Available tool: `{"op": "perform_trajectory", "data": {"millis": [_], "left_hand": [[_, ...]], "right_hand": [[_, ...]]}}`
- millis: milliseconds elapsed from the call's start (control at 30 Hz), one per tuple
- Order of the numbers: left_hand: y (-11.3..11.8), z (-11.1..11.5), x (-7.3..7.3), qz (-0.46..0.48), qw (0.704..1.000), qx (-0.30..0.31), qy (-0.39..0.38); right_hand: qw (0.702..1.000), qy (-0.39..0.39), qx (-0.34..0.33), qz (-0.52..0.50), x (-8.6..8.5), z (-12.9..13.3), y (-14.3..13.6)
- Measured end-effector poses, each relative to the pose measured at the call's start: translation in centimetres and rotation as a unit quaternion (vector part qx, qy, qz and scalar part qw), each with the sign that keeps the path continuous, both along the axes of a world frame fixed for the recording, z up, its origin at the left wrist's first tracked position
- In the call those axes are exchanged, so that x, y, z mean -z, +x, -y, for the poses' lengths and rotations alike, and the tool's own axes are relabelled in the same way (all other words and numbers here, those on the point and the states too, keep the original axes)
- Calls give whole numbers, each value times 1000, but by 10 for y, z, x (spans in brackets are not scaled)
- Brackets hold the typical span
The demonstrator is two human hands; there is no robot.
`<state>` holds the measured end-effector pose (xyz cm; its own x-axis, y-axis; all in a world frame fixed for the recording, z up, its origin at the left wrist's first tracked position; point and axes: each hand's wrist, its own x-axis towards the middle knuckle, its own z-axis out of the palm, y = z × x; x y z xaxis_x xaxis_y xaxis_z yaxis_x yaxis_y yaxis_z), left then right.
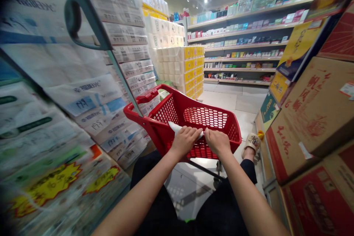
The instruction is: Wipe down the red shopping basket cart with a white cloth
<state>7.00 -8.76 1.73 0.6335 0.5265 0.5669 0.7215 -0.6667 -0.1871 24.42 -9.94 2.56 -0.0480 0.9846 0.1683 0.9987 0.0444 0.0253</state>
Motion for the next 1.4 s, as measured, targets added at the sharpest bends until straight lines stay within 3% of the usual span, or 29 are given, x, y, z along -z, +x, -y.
{"op": "perform_trajectory", "data": {"millis": [133,267,400,500,600,900,1000,1167,1400], "left_hand": [[-47,-4,-7,0,1000,-17,0],[-97,-4,-17,41,996,-79,27],[-126,1,-27,113,979,-153,67],[-127,3,-27,138,971,-183,71],[-114,2,-19,137,973,-174,60],[-17,19,19,107,992,-66,3],[-5,21,20,87,995,-50,0],[-33,10,10,27,999,-30,7],[-109,7,-25,44,994,-100,27]], "right_hand": [[998,6,24,-55,-1,0,-4],[997,13,24,-73,0,0,-6],[997,22,20,-65,3,-1,-8],[998,27,10,-62,3,-1,-11],[998,30,3,-61,2,0,-16],[998,33,-5,-46,4,1,-20],[999,30,-8,-40,5,1,-16],[998,26,0,-55,4,2,-10],[997,36,2,-66,3,3,-8]]}}
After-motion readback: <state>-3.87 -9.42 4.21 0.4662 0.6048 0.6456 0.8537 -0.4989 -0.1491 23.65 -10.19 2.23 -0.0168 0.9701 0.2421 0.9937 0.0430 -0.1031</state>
